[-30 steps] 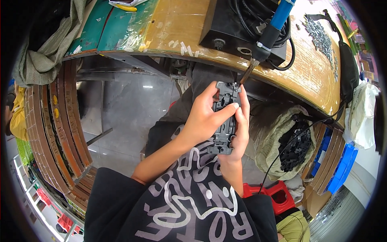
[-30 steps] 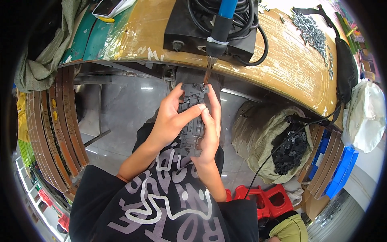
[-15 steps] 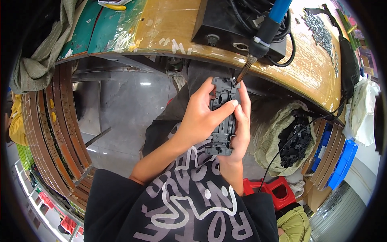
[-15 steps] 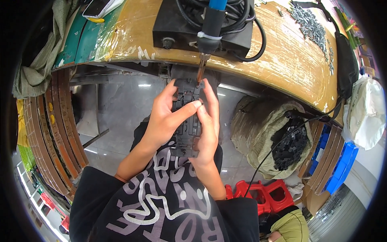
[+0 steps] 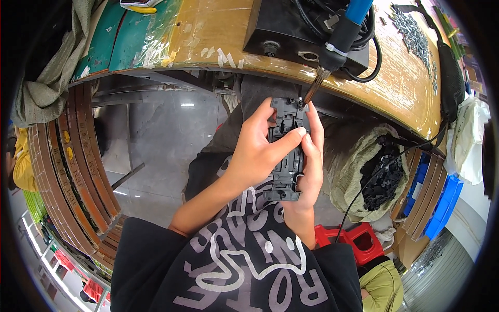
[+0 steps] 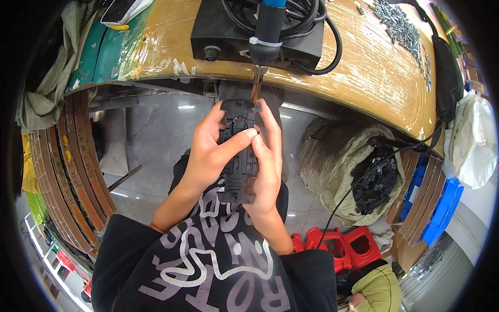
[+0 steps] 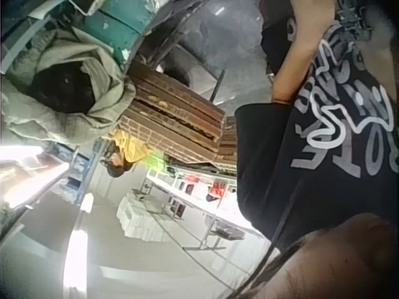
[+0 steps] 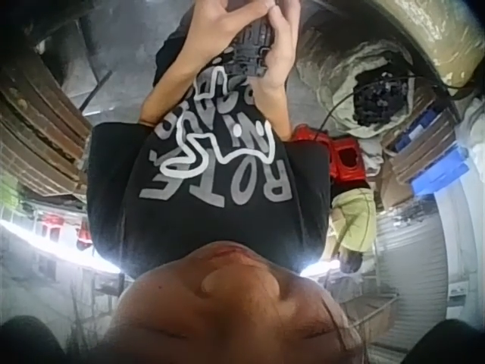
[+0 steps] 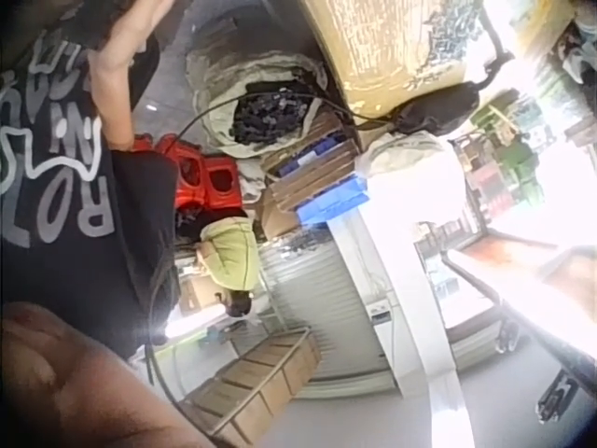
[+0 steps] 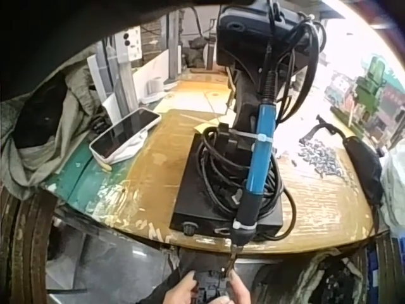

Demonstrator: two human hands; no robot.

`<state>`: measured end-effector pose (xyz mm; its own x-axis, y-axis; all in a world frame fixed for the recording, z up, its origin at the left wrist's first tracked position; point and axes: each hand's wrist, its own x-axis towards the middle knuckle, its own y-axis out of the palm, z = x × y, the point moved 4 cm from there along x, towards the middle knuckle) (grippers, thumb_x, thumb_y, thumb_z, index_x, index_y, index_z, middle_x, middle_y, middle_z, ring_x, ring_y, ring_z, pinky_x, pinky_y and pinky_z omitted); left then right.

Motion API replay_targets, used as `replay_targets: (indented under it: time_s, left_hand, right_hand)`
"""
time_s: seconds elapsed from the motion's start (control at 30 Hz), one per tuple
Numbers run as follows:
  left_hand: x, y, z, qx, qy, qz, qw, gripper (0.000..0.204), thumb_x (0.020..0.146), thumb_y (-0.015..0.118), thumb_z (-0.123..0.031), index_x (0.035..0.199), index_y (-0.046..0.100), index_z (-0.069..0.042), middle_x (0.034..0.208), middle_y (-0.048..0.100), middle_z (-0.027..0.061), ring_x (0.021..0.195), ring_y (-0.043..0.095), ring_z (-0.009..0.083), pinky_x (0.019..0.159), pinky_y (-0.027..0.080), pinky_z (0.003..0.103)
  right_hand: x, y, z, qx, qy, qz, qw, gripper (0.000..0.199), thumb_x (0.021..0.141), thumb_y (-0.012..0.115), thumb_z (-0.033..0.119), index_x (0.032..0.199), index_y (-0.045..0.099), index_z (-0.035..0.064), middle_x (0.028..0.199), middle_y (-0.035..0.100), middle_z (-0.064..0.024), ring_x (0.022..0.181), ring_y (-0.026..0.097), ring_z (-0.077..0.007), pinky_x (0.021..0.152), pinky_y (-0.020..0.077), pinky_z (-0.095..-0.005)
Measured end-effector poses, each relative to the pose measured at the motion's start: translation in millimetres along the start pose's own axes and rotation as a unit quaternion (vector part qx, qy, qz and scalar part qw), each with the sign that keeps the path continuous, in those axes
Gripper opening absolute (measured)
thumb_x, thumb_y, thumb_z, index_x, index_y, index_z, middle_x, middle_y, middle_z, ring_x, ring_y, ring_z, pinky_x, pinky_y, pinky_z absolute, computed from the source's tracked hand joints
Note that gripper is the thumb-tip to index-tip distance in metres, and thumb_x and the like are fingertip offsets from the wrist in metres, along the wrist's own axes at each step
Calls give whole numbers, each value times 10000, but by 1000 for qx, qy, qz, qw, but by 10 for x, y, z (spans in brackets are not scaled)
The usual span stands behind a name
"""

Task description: The person assembles small plastic housing components by securing them with screws using an electric power screwdriver.

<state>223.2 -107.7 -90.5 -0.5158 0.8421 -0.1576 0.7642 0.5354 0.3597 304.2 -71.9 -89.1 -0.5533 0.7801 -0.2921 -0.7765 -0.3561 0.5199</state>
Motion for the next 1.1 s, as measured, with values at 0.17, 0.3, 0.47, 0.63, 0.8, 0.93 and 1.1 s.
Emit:
replay_targets:
  time_s: [0.17, 0.3, 0.47, 0.63, 0.8, 0.93, 1.1]
  left_hand:
    - [-9, 10, -25, -9, -11, -6, 1000, 327, 761, 553, -8, 1073, 457, 14, 904, 545, 39, 807, 525, 75, 707, 428, 206]
    - [-15, 21, -26, -10, -21, -5, 1000, 327, 769, 551, -7, 1079, 451, 15, 908, 545, 41, 807, 524, 73, 706, 428, 205]
    - [-23, 7, -35, 23, -24, 2, 999, 329, 772, 554, -10, 1082, 447, 14, 909, 545, 41, 808, 522, 69, 704, 425, 204]
    - [-18, 0, -15, 29, -25, 12, 999, 339, 764, 563, -14, 1081, 445, 12, 904, 543, 35, 794, 514, 68, 694, 419, 201]
    - [-35, 13, -5, 6, -50, 3, 999, 304, 763, 569, -24, 1042, 453, 5, 894, 536, 32, 806, 501, 68, 707, 414, 212]
    - [-51, 23, -64, -8, -75, -4, 997, 263, 765, 577, -32, 998, 459, -2, 879, 533, 33, 813, 498, 71, 715, 415, 225]
    - [-71, -3, 26, 18, -85, -7, 996, 282, 757, 601, -42, 992, 453, 3, 881, 539, 44, 802, 513, 79, 713, 422, 224]
  right_hand:
    - [-5, 34, 24, 1, 11, 9, 1000, 485, 837, 344, 144, 1292, 266, -7, 1271, 345, -125, 1132, 391, -189, 946, 297, -291]
    - [-6, 24, 31, -15, 8, 0, 1000, 491, 837, 345, 147, 1294, 258, -9, 1277, 338, -126, 1135, 387, -193, 949, 295, -293]
    - [-3, 30, 32, -27, -1, -11, 1000, 503, 835, 348, 160, 1297, 251, -14, 1271, 338, -137, 1134, 382, -198, 956, 281, -299]
    - [-30, 17, 7, -17, 9, -11, 1000, 512, 834, 347, 170, 1298, 244, -19, 1276, 332, -137, 1140, 370, -199, 958, 273, -295]
    - [-20, -49, -24, -39, 8, 3, 999, 520, 832, 349, 182, 1298, 243, -23, 1289, 320, -129, 1147, 357, -196, 967, 257, -302]
    - [-35, -50, -2, -72, 1, 4, 997, 531, 829, 356, 198, 1298, 244, -24, 1300, 313, -118, 1155, 343, -193, 977, 234, -309]
    - [-31, -128, -51, -110, -46, 1, 993, 523, 842, 386, 210, 1295, 259, -18, 1296, 325, -122, 1128, 377, -182, 958, 266, -315]
